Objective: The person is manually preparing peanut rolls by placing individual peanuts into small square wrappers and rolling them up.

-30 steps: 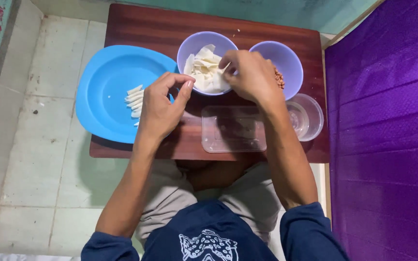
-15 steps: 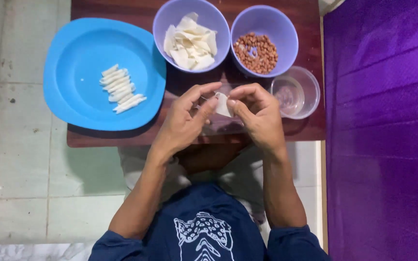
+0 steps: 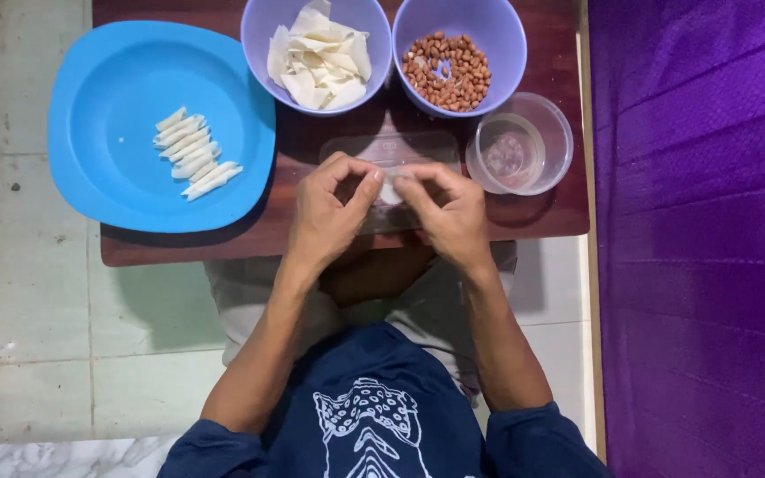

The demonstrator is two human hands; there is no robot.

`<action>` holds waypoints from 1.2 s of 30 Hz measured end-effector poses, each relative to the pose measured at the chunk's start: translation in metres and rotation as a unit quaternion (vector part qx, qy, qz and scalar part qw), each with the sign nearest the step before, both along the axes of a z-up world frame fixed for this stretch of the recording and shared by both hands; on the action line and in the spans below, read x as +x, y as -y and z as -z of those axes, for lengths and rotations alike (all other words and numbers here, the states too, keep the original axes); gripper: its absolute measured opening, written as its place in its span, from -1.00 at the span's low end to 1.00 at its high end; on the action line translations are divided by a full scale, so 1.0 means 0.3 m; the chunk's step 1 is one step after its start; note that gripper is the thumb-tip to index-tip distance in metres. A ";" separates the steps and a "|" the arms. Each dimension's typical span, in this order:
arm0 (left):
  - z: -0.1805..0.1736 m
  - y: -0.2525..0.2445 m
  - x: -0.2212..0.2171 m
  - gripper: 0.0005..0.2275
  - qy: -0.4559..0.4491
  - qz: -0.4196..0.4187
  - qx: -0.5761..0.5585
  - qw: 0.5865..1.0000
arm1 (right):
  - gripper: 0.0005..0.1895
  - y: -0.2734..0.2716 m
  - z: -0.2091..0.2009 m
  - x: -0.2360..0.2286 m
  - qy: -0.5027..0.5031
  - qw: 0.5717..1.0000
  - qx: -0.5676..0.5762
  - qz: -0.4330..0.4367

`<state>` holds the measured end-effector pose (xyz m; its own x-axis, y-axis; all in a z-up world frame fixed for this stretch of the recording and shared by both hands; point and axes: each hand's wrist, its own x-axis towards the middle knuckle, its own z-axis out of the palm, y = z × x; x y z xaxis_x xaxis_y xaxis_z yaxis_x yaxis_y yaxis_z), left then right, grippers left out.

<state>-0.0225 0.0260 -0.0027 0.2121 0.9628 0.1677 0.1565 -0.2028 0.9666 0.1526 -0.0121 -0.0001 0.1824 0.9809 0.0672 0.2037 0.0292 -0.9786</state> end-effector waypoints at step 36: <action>0.020 -0.040 0.027 -0.91 0.100 0.058 -0.044 0.992 | -0.78 -0.036 0.059 -0.017 0.031 0.998 0.038 0.047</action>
